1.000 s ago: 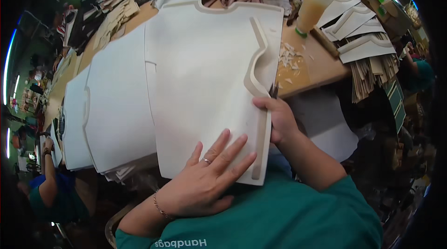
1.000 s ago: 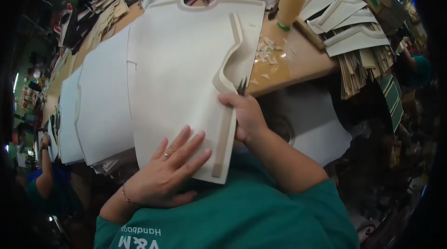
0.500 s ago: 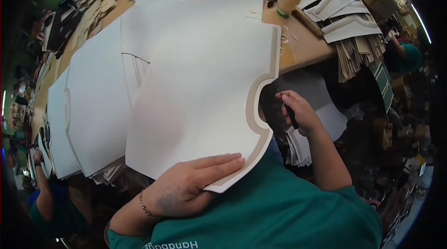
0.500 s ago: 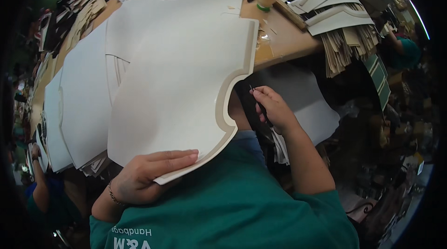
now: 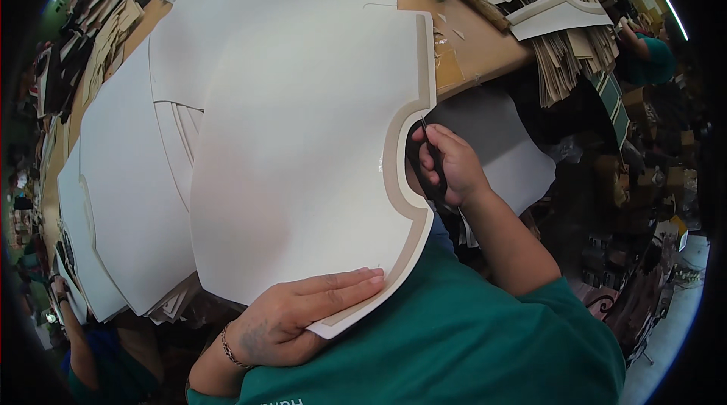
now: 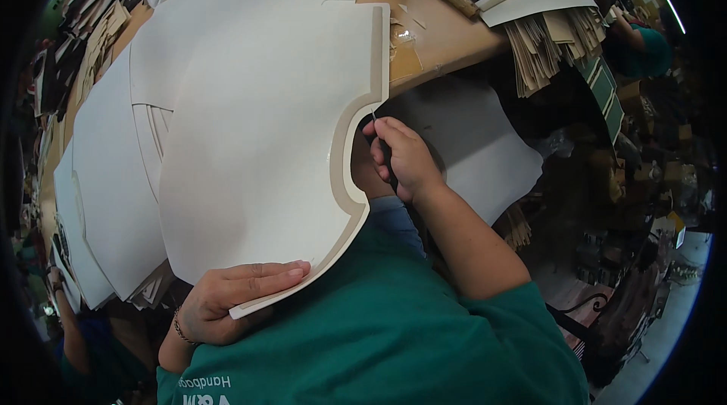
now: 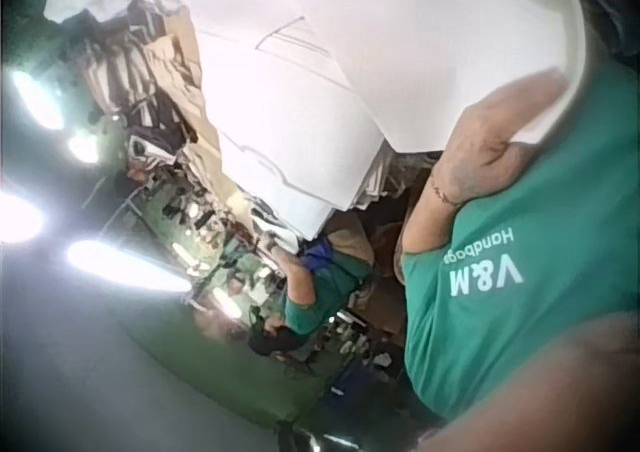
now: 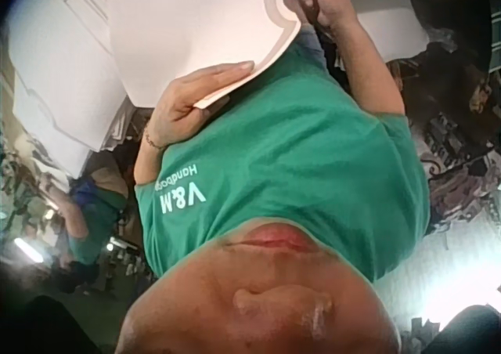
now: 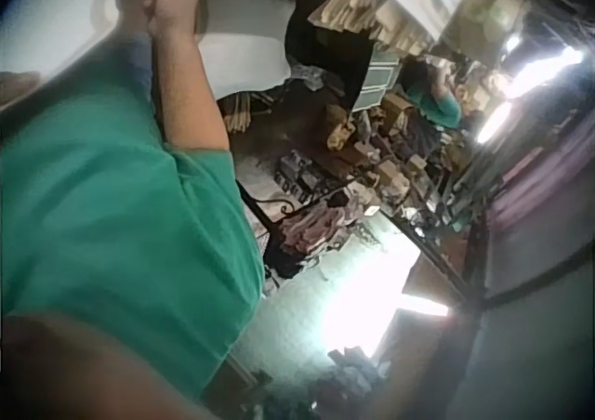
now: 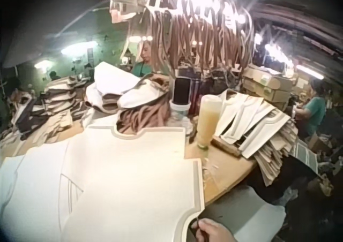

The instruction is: The person cuts a curved section out of a white leather sheet using shears, peels away a narrow strip from the edge, and handles multiple pieces from a stack on a workshop table.

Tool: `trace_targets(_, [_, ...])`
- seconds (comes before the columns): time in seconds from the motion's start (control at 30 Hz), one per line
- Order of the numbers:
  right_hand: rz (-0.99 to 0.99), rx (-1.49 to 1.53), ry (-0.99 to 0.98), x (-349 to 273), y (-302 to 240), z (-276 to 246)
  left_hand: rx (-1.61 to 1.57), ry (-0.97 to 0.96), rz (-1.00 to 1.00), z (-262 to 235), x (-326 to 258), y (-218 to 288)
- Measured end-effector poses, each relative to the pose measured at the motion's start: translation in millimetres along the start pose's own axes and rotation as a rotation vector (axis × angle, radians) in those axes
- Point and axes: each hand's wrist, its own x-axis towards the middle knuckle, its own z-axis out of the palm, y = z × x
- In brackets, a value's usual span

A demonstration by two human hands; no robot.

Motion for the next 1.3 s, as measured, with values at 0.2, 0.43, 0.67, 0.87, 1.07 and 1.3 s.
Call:
trace_targets(0.2, [-0.002, 0.024, 0.012, 3.6, -2.8, 0.9, -0.007, -0.064, 0.003, -6.2, -0.8, -5.9])
trace_targets(0.43, [-0.013, -0.055, -0.001, 5.5, -3.6, -3.3, -0.001, -0.067, 0.006, -6.8, 0.0, -4.6])
trace_targets(0.67, [0.068, -0.189, -0.084, -0.7, -15.7, -18.3, -0.038, -0.031, -0.004, -7.1, -2.2, -3.2])
trace_targets(0.87, [0.066, -0.271, -0.135, 6.6, -27.6, -17.2, -0.029, -0.028, -0.018, -5.3, -1.3, 0.9])
trace_targets(1.07, [0.056, -0.331, -0.116, 12.4, -26.3, -14.5, -0.028, -0.005, -0.005, -2.0, -5.1, -2.6])
trace_targets(1.3, [0.127, -0.363, -0.186, 7.3, -35.1, -22.8, -0.01, -0.001, 0.015, -4.4, -6.0, -4.3])
